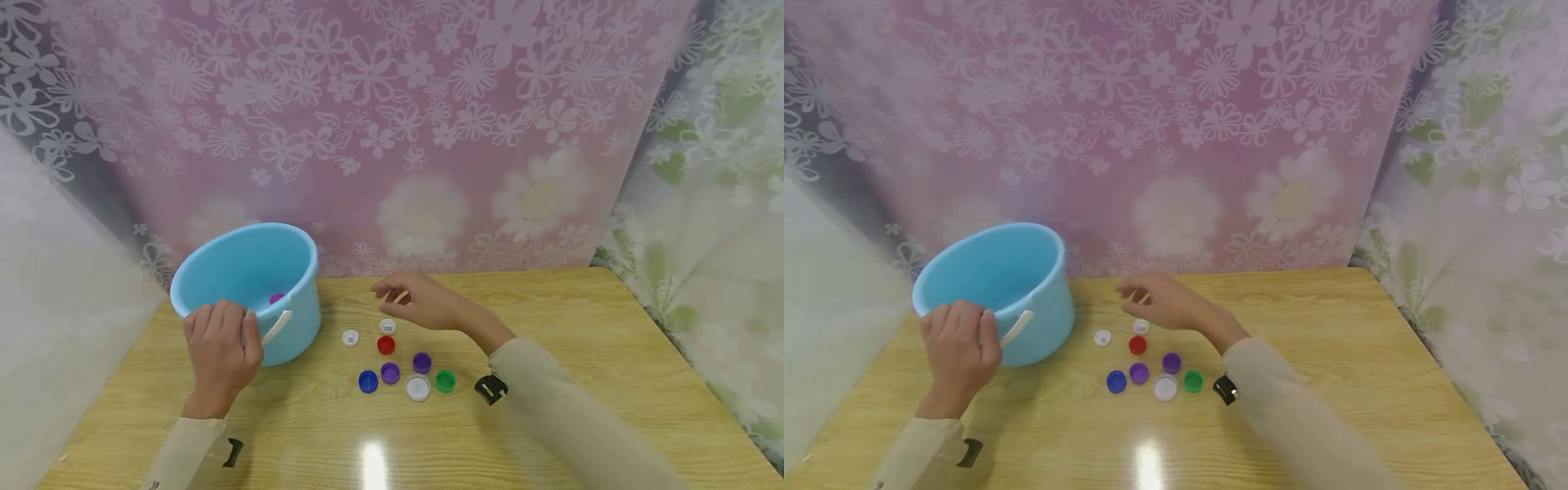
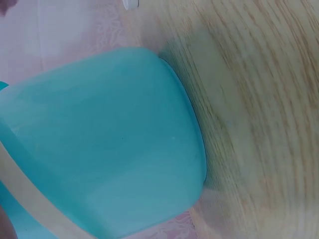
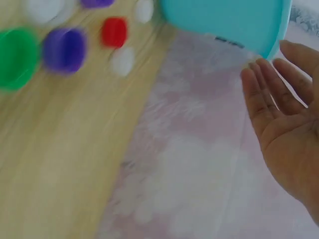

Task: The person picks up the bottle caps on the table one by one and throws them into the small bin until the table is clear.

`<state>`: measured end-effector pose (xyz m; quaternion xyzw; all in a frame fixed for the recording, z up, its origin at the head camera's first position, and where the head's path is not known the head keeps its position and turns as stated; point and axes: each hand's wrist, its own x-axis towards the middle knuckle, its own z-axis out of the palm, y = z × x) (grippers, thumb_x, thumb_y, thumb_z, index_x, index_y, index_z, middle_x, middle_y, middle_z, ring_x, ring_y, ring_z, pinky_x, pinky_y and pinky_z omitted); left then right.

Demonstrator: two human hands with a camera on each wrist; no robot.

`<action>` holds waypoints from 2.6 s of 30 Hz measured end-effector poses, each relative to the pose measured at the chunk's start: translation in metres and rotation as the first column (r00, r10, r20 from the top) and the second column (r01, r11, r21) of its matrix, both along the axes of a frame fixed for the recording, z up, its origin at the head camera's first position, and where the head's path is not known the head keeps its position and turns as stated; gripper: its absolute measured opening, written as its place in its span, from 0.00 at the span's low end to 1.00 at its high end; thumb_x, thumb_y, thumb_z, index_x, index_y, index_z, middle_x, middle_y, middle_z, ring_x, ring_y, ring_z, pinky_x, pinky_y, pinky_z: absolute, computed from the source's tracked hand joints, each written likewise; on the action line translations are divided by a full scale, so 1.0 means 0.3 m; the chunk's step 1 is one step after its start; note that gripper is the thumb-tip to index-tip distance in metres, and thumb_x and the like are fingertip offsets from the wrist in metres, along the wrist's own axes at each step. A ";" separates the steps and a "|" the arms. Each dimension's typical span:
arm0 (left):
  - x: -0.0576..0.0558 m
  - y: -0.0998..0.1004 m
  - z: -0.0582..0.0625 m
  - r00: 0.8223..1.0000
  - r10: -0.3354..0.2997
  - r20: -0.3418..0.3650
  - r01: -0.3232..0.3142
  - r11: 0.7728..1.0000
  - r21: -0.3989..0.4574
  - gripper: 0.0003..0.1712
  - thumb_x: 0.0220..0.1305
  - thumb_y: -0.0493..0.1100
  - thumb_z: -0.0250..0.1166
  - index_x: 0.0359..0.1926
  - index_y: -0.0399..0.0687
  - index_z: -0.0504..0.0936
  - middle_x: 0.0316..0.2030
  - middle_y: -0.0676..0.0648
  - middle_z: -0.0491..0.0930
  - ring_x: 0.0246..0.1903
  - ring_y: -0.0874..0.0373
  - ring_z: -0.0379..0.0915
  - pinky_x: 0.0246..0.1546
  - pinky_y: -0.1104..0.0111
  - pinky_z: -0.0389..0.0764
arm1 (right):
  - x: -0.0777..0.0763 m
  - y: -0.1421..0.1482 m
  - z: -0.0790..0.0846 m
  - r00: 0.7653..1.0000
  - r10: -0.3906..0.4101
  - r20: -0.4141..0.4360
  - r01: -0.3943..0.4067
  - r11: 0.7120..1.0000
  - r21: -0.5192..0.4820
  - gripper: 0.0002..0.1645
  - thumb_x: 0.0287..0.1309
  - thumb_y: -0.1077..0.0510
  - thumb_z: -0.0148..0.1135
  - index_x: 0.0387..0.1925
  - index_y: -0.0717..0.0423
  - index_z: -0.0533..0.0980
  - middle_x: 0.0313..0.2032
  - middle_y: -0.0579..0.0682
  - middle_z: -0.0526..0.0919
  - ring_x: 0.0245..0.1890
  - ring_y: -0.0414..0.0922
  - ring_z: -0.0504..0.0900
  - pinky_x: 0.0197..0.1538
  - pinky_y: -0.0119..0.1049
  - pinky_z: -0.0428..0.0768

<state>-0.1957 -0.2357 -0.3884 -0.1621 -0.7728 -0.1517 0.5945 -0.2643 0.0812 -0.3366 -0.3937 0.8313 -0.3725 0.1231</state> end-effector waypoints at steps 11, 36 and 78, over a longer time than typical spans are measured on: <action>-0.003 0.005 0.004 1.000 0.023 -0.018 -0.023 1.000 0.018 0.21 0.66 0.47 0.45 0.19 0.39 0.65 0.17 0.43 0.60 0.20 0.41 0.56 0.33 0.50 0.56 | 0.021 0.217 -0.186 0.993 -0.053 0.108 0.043 0.995 0.095 0.22 0.65 0.55 0.57 0.59 0.58 0.72 0.54 0.55 0.75 0.51 0.49 0.76 0.53 0.42 0.74; -0.008 0.007 0.009 0.998 0.039 -0.047 -0.036 0.998 0.049 0.21 0.65 0.47 0.46 0.18 0.39 0.63 0.15 0.42 0.59 0.18 0.42 0.54 0.32 0.50 0.55 | 0.145 0.311 -0.325 0.996 -0.061 0.070 0.049 0.985 0.168 0.26 0.57 0.51 0.66 0.55 0.56 0.75 0.47 0.44 0.76 0.46 0.43 0.75 0.50 0.39 0.74; -0.009 0.012 0.011 0.997 0.043 -0.063 -0.041 0.998 0.037 0.20 0.64 0.45 0.46 0.18 0.39 0.64 0.15 0.43 0.59 0.19 0.42 0.55 0.31 0.51 0.55 | 0.163 0.309 -0.357 0.986 -0.143 0.088 0.136 0.988 0.075 0.23 0.59 0.56 0.65 0.53 0.64 0.75 0.41 0.47 0.75 0.38 0.40 0.76 0.41 0.33 0.77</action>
